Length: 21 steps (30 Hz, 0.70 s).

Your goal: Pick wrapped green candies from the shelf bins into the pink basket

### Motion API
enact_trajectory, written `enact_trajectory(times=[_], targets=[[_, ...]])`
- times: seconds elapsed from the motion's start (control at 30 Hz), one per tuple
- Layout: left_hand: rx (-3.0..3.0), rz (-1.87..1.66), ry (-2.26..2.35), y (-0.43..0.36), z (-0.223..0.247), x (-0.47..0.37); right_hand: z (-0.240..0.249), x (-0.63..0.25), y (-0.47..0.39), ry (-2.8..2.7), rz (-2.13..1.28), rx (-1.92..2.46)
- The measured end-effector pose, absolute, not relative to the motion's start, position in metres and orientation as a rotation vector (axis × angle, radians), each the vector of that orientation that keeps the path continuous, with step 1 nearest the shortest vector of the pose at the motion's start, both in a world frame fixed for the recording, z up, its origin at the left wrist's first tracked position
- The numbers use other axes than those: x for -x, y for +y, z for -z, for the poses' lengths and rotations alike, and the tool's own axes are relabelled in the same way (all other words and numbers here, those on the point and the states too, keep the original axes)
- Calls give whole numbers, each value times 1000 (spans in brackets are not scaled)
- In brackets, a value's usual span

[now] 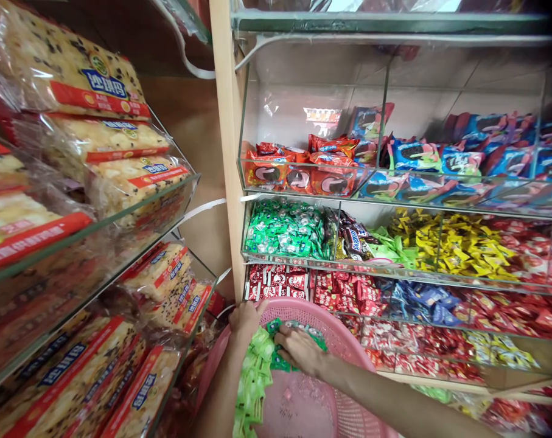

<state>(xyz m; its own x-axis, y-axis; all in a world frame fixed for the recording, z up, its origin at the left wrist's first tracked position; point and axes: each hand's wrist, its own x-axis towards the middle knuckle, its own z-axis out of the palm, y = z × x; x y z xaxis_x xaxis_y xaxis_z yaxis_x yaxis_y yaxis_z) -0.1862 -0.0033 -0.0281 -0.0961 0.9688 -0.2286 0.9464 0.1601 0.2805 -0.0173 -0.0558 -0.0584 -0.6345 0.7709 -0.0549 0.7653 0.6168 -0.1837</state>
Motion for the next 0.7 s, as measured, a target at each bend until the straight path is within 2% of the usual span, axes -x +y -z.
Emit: enact_trajectory(times=[0.7], targets=[[-1834,-95,2088,-3,30,187,48,8,-60,-2699,-428,1427]])
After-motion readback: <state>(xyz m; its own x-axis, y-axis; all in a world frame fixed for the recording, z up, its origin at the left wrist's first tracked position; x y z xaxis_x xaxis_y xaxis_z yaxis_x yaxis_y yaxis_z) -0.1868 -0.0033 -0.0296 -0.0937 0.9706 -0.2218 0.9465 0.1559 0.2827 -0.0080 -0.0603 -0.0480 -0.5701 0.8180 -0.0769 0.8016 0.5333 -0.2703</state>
